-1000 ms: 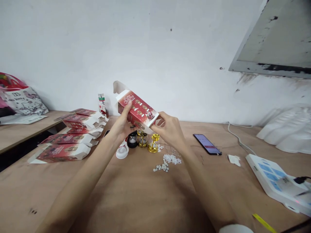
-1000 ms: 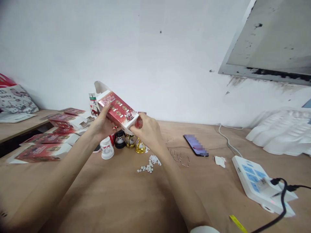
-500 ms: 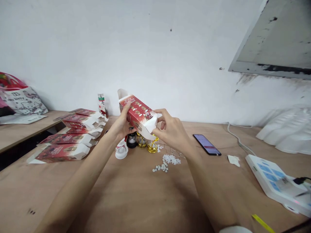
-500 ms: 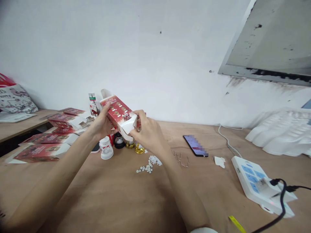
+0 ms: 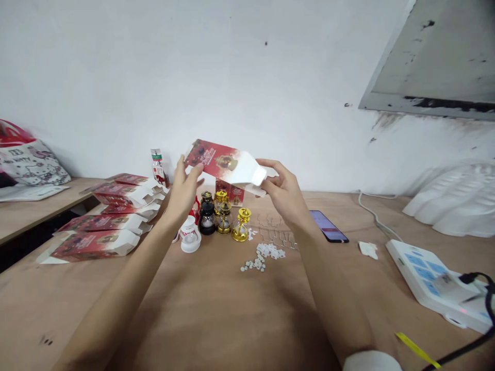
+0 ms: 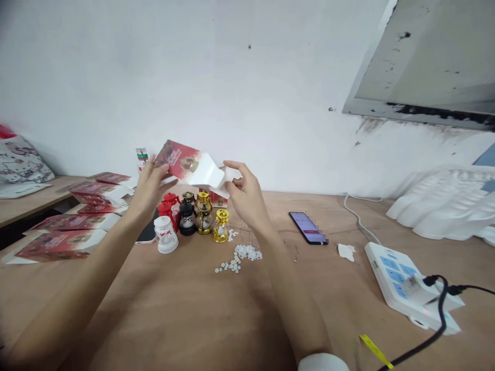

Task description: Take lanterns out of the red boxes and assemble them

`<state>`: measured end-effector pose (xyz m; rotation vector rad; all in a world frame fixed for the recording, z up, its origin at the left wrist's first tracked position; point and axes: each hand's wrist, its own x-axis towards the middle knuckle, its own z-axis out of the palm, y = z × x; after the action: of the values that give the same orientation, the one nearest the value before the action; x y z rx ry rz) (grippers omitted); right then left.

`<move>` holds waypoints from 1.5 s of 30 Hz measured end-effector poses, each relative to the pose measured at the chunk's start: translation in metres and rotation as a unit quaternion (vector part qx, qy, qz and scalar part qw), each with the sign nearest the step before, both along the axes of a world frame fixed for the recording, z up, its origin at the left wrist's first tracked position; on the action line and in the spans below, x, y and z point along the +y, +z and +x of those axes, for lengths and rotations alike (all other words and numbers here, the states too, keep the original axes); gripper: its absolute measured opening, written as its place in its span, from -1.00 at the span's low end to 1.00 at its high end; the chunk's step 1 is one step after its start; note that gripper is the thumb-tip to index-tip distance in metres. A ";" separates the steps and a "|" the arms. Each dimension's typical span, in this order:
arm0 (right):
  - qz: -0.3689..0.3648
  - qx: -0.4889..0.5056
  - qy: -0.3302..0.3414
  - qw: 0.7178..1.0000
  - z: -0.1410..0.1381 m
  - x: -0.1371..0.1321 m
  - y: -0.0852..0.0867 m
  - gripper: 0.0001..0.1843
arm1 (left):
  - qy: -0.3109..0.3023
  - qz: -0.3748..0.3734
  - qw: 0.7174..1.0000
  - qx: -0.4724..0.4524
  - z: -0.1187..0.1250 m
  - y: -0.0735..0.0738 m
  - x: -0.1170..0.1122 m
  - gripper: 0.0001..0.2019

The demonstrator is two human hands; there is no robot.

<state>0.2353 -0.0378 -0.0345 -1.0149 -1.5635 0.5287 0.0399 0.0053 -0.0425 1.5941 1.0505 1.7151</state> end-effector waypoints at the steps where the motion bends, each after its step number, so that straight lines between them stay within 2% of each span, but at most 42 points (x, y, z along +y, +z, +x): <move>1: 0.000 0.026 0.003 1.000 0.001 0.004 -0.001 -0.54 | 0.058 0.038 0.995 0.069 -0.004 0.002 -0.002 -0.39; 3: 0.005 0.061 0.003 0.998 0.003 0.009 -0.003 -0.60 | 0.165 0.126 0.956 0.208 -0.010 0.007 -0.010 -0.32; 4: 0.005 0.070 0.002 0.998 0.003 0.011 -0.004 -0.63 | 0.191 0.170 0.928 0.271 -0.013 0.011 -0.016 -0.29; 5: 0.001 0.076 0.004 0.997 0.003 0.012 -0.005 -0.64 | 0.193 0.209 0.899 0.334 -0.015 0.015 -0.021 -0.28; 7: -0.025 0.092 0.028 0.995 0.001 0.012 -0.006 -0.63 | 0.135 0.257 0.840 0.459 -0.016 0.021 -0.033 -0.31; 9: -0.070 0.119 0.085 0.987 -0.004 0.010 -0.007 -0.59 | 0.073 0.274 0.791 0.543 -0.014 0.025 -0.043 -0.33; 11: -0.119 0.147 0.150 0.970 -0.011 0.008 -0.009 -0.59 | 0.070 0.275 0.771 0.570 -0.010 0.026 -0.049 -0.33; 15: -0.183 0.153 0.229 0.944 -0.029 0.002 -0.011 -0.66 | 0.142 0.263 0.764 0.572 -0.007 0.027 -0.053 -0.47; 18: -0.196 0.049 0.243 0.949 -0.037 -0.006 -0.011 -0.64 | 0.184 0.218 0.764 0.579 -0.024 0.033 -0.050 -0.58; 20: -0.144 -0.079 0.169 0.972 -0.036 -0.012 -0.010 -0.56 | 0.241 0.156 0.764 0.579 -0.047 0.040 -0.047 -0.62; 22: -0.053 -0.221 0.022 0.974 -0.033 -0.015 -0.010 -0.51 | 0.313 0.076 0.750 0.578 -0.074 0.046 -0.044 -0.61; 24: 0.009 -0.334 -0.106 0.937 -0.027 -0.015 -0.012 -0.51 | 0.367 0.002 0.739 0.566 -0.102 0.049 -0.039 -0.52; 26: 0.013 -0.407 -0.145 0.902 -0.022 -0.012 -0.015 -0.55 | 0.395 -0.078 0.730 0.552 -0.128 0.047 -0.032 -0.44; 29: -0.026 -0.477 -0.105 0.872 -0.016 -0.007 -0.020 -0.61 | 0.391 -0.190 0.726 0.533 -0.159 0.037 -0.020 -0.32; 32: -0.059 -0.520 -0.083 0.848 -0.014 -0.006 -0.022 -0.66 | 0.370 -0.263 0.725 0.518 -0.178 0.025 -0.009 -0.31; 35: -0.072 -0.538 -0.073 0.836 -0.015 -0.007 -0.022 -0.68 | 0.371 -0.272 0.726 0.510 -0.183 0.017 -0.002 -0.32; 41: -0.068 -0.539 -0.072 0.837 -0.014 -0.008 -0.022 -0.67 | 0.375 -0.230 0.762 0.475 -0.173 0.010 0.008 -0.28; 45: -0.070 -0.544 -0.060 0.834 -0.013 -0.008 -0.022 -0.70 | 0.325 -0.266 0.767 0.486 -0.168 0.010 0.007 -0.27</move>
<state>0.2221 -0.0462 -0.0563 -1.6669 -2.4349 -0.1028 -0.1281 0.0120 -0.0323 1.8014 2.5589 0.6060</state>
